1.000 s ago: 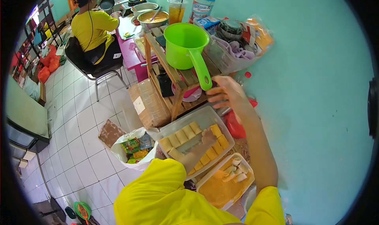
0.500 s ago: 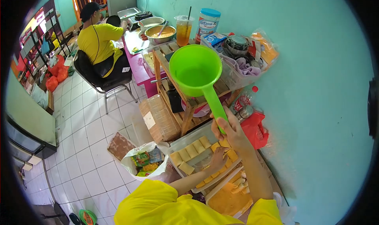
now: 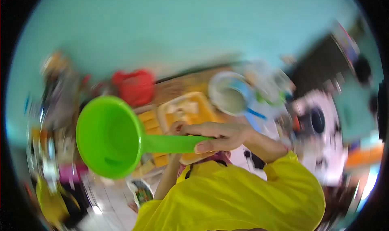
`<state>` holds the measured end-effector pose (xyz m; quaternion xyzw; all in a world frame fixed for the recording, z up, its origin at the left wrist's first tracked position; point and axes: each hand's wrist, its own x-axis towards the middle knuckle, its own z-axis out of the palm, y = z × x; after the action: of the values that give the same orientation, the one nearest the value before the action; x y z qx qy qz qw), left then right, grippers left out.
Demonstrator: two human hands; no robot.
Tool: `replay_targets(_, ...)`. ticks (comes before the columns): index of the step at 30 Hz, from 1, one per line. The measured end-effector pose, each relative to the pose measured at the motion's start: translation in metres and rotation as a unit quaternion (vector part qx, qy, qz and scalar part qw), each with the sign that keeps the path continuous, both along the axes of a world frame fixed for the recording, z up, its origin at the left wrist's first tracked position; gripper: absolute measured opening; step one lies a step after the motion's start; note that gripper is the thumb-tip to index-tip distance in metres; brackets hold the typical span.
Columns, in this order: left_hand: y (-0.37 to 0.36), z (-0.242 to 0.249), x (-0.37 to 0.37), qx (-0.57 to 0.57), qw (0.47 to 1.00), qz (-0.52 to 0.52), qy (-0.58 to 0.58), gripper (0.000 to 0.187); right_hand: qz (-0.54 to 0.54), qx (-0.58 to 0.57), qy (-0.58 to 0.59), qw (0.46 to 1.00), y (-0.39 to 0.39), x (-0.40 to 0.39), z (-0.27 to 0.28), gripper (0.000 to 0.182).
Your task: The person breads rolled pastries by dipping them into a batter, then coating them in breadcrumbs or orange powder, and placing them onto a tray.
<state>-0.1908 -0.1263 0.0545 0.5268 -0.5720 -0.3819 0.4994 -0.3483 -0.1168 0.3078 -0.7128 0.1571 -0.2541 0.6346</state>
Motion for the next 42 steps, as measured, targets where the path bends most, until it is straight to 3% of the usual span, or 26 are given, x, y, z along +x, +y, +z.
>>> replay_targets(1,0.002,0.004,-0.019,-0.010,0.999,-0.043,-0.010,0.020,-0.034,0.009,0.008,0.999,0.018,-0.037,0.001,0.042)
replay_targets(3,0.006,0.008,-0.057,-0.032,0.992,-0.117,-0.035,0.020,-0.076,0.131,-0.021,0.988,0.058,-0.099,0.011,0.039)
replay_targets(5,0.008,0.010,-0.094,-0.122,0.966,-0.203,-0.100,0.024,-0.160,0.179,-0.023,0.971,0.105,-0.164,-0.007,0.041)
replay_targets(8,0.017,-0.013,-0.149,-0.040,0.978,-0.184,-0.091,0.014,-0.334,0.215,-0.038,0.917,0.180,-0.233,-0.023,0.048)
replay_targets(13,0.027,0.023,-0.229,0.042,0.964,-0.261,-0.028,0.011,-0.671,0.191,-0.029,0.716,0.276,-0.316,-0.046,0.034)
replay_targets(15,0.017,0.016,-0.255,0.001,0.962,-0.271,0.020,0.011,-0.708,0.145,-0.049,0.689,0.304,-0.350,-0.051,0.036)
replay_targets(21,0.016,0.056,-0.310,0.029,0.951,-0.308,-0.008,0.013,-0.853,0.109,-0.030,0.510,0.358,-0.404,-0.058,0.035)
replay_targets(22,0.015,0.055,-0.313,0.032,0.945,-0.326,-0.004,0.013,-0.882,0.106,-0.029,0.457,0.360,-0.405,-0.060,0.036)
replay_targets(29,0.013,0.047,-0.323,0.076,0.906,-0.416,0.007,0.020,-0.915,0.092,-0.132,0.370,0.393,-0.431,-0.093,0.035)
replay_targets(34,0.033,0.061,-0.350,0.121,0.891,-0.436,-0.028,0.026,-0.905,0.189,-0.209,0.319,0.414,-0.486,-0.145,0.032)
replay_targets(38,0.064,0.067,-0.404,0.156,0.864,-0.478,-0.012,0.025,-0.876,0.275,-0.266,0.295,0.429,-0.566,-0.198,0.031)
replay_targets(42,0.092,0.017,-0.456,0.233,0.827,-0.510,-0.037,0.024,-0.846,0.323,-0.285,0.314,0.437,-0.682,-0.245,0.029)
